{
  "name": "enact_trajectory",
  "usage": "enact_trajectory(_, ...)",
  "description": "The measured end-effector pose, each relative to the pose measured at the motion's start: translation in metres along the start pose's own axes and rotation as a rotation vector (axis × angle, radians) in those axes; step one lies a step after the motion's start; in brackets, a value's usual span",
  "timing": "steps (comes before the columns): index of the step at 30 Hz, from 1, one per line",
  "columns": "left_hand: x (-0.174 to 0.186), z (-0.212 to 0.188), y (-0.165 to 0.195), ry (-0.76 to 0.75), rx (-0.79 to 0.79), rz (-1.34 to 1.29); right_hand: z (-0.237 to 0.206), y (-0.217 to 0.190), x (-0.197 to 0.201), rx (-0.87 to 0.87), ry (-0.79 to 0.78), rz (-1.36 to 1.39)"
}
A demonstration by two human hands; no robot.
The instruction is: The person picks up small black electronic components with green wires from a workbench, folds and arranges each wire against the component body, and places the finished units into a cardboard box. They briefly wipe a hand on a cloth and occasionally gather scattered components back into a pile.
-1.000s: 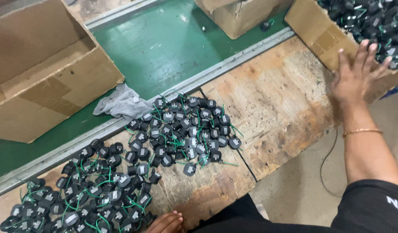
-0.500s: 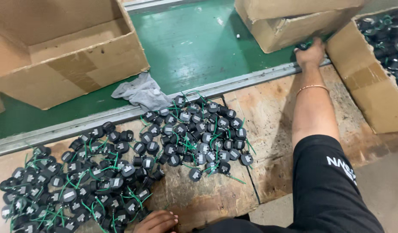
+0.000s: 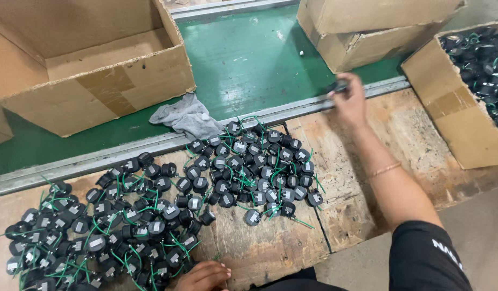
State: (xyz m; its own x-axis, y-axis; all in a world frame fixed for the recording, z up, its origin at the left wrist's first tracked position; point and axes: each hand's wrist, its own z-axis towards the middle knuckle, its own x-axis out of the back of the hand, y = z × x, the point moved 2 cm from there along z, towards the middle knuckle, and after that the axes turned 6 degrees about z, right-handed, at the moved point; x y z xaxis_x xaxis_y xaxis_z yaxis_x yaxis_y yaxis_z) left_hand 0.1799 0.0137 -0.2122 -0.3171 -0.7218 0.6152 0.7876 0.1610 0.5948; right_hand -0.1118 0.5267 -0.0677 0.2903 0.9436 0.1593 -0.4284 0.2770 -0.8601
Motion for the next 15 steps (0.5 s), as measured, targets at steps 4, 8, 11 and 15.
enact_trajectory(4, 0.006, 0.001, 0.017, 0.005, 0.181, -0.009, -0.072, -0.078, -0.096, 0.182, -0.588, -0.342)
enact_trajectory(8, 0.012, 0.011, 0.026, -0.001, 0.206, -0.025, -0.098, -0.155, -0.174, 0.386, -1.004, -0.469)
enact_trajectory(11, 0.015, 0.015, 0.028, -0.013, 0.206, -0.062, -0.093, -0.186, -0.195, 0.469, -1.027, -0.525)
enact_trajectory(15, 0.019, 0.018, 0.027, 0.001, 0.172, -0.093, -0.049, -0.189, -0.157, 0.604, -0.748, -0.437)
